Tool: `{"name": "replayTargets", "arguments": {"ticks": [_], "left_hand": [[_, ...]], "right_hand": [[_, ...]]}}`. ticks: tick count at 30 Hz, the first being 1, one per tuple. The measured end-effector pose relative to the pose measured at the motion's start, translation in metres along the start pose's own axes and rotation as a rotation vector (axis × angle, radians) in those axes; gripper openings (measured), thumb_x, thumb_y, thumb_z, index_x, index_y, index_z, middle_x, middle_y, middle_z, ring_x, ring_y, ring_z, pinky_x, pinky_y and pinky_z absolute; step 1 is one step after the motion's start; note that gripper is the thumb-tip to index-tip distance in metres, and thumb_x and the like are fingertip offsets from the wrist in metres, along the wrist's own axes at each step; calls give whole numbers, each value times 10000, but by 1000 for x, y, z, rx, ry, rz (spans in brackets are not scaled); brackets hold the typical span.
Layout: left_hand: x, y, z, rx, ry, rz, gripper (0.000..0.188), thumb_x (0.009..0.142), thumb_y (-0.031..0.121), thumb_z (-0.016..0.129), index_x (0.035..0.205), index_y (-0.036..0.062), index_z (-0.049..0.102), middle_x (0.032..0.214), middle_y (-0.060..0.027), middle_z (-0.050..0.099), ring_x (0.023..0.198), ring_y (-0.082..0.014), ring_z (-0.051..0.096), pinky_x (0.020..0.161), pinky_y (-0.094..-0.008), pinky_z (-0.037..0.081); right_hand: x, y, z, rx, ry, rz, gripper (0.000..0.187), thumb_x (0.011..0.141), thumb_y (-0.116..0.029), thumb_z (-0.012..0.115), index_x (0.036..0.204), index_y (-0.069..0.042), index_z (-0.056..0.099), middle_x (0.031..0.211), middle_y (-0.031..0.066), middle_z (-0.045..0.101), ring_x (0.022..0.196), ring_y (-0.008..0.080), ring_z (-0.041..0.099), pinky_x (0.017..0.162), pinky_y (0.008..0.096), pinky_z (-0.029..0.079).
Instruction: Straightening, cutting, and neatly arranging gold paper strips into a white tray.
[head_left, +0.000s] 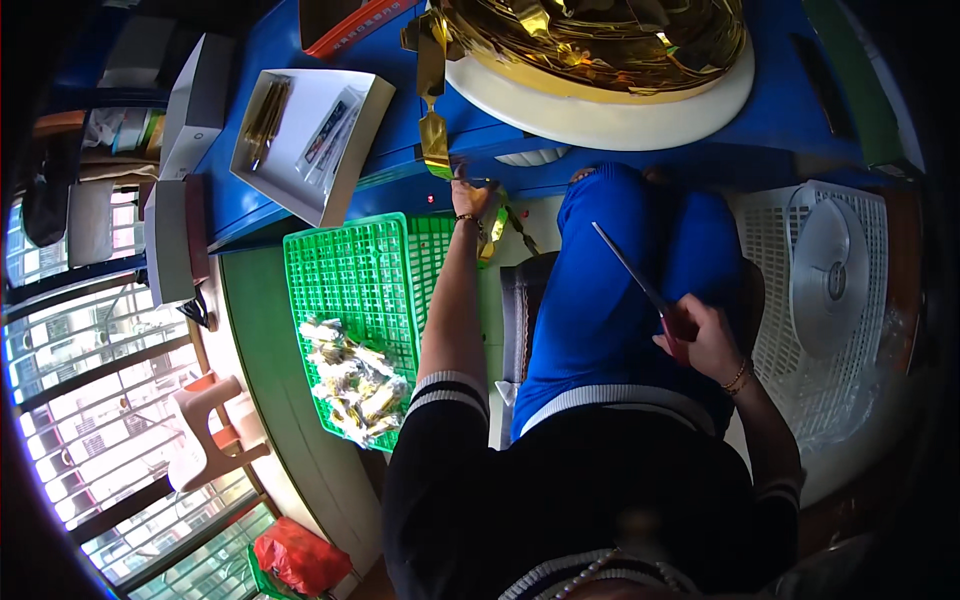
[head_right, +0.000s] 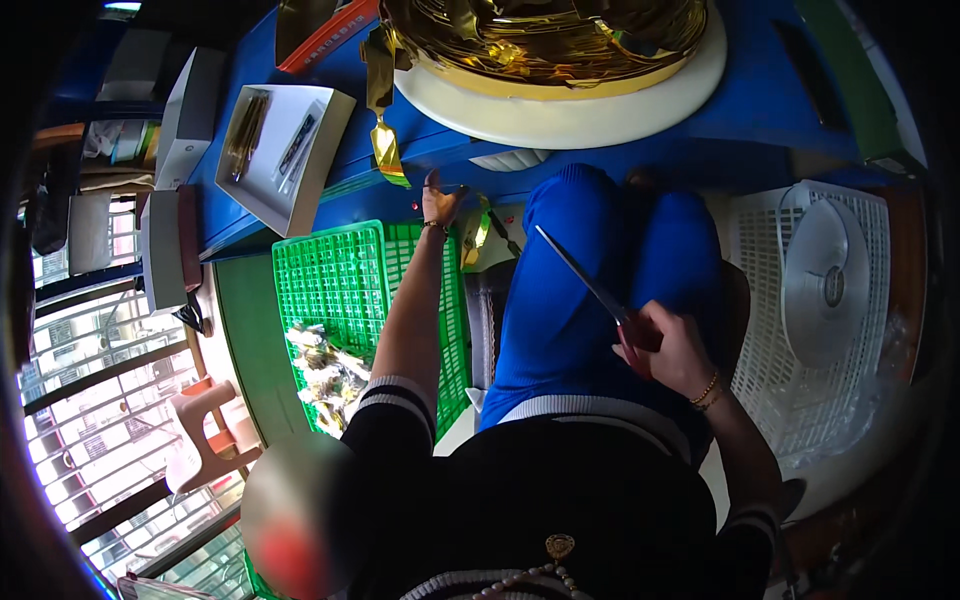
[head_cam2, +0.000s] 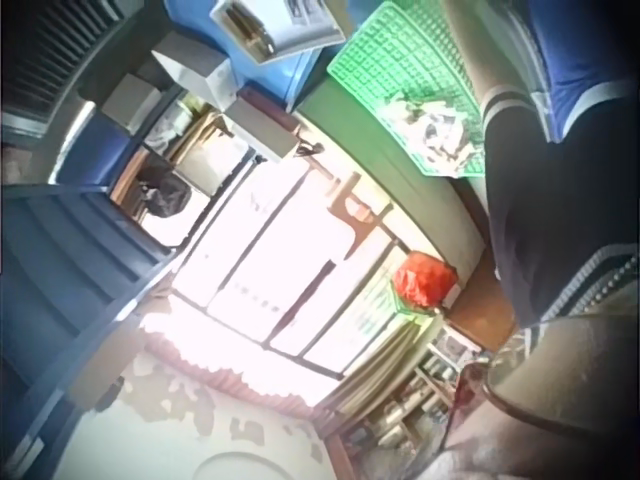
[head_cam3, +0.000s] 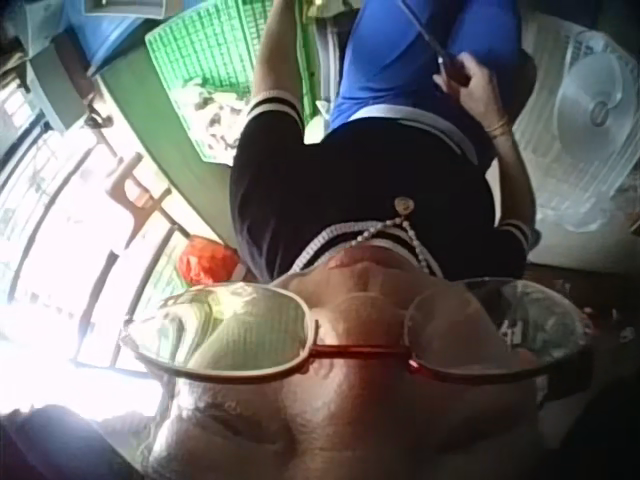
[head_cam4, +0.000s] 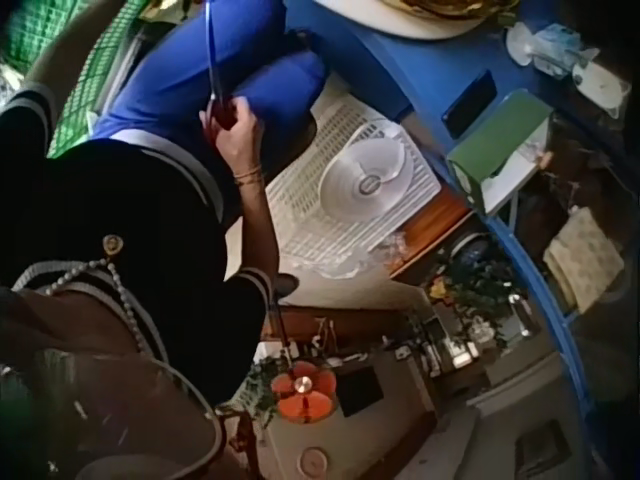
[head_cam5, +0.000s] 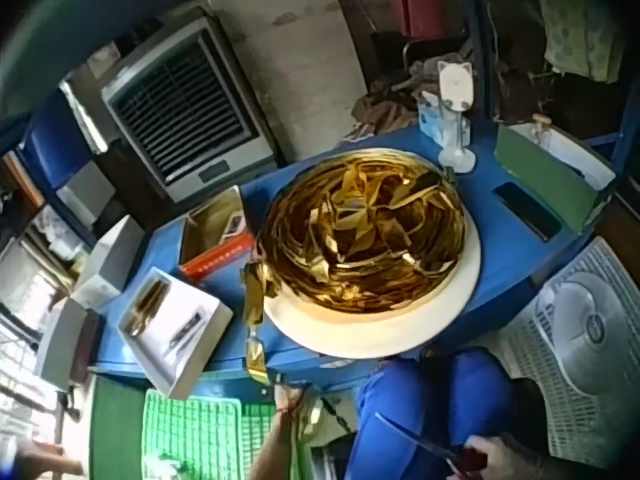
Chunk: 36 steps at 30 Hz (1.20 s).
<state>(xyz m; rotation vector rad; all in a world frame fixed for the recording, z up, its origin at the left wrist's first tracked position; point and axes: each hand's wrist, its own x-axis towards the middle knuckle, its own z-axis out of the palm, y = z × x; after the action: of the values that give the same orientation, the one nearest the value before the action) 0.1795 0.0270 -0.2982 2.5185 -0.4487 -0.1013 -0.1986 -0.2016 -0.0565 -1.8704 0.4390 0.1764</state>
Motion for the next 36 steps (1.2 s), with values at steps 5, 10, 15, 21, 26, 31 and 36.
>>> {"name": "replayTargets", "arguments": {"ticks": [5, 10, 15, 21, 26, 31, 36], "left_hand": [[-25, -38, -13, -583, -128, 39, 221, 778, 167, 702, 943, 25, 667, 893, -71, 697, 744, -187, 651, 747, -302, 503], [-77, 102, -145, -906, -216, -16, 99, 871, 85, 629, 888, -10, 652, 834, -22, 666, 736, -71, 598, 670, -215, 477], [-109, 202, -253, -852, -249, 158, 99, 852, 85, 655, 898, -3, 657, 757, -2, 653, 669, -34, 552, 590, -194, 429], [-114, 281, -275, -948, -287, 342, 113, 842, 89, 668, 904, -6, 660, 798, -17, 671, 723, -41, 578, 657, -188, 452], [-95, 287, -242, -1361, -385, 459, 461, 971, 374, 447, 1142, -41, 552, 1036, -116, 645, 931, -167, 603, 858, -291, 453], [-100, 285, -202, -1277, -773, 208, 742, 965, 554, 159, 1291, -59, 421, 1167, -168, 557, 1087, -229, 536, 975, -343, 374], [-95, 269, -197, -1190, -918, 316, 490, 982, 379, 350, 1148, -49, 524, 958, -154, 631, 898, -251, 605, 880, -361, 443]], "right_hand": [[18, -11, 8, 17, -52, -118, 289, 730, -87, 757, 896, -43, 525, 727, 26, 631, 624, 75, 591, 566, 221, 454], [42, -31, 14, 74, 66, -276, 326, 720, -22, 745, 968, -40, 534, 913, 18, 656, 696, 53, 588, 615, 196, 464], [77, -85, 29, 259, 38, -473, 419, 705, -14, 758, 1033, -59, 502, 1037, 23, 638, 725, 27, 536, 644, 186, 438], [82, -139, 32, 440, 67, -540, 445, 697, -14, 755, 1039, -74, 477, 968, 19, 647, 752, 41, 536, 690, 207, 436], [83, -155, 5, 699, 127, -562, 366, 754, -56, 714, 1045, -43, 493, 824, 12, 590, 660, 69, 568, 592, 210, 468], [87, -159, -27, 799, 86, -576, 376, 781, -132, 711, 1067, -28, 491, 774, 27, 593, 632, 82, 590, 550, 195, 470], [95, -140, -50, 789, 46, -565, 334, 788, -214, 709, 1028, -50, 544, 798, 18, 606, 625, 84, 584, 556, 179, 448]]}}
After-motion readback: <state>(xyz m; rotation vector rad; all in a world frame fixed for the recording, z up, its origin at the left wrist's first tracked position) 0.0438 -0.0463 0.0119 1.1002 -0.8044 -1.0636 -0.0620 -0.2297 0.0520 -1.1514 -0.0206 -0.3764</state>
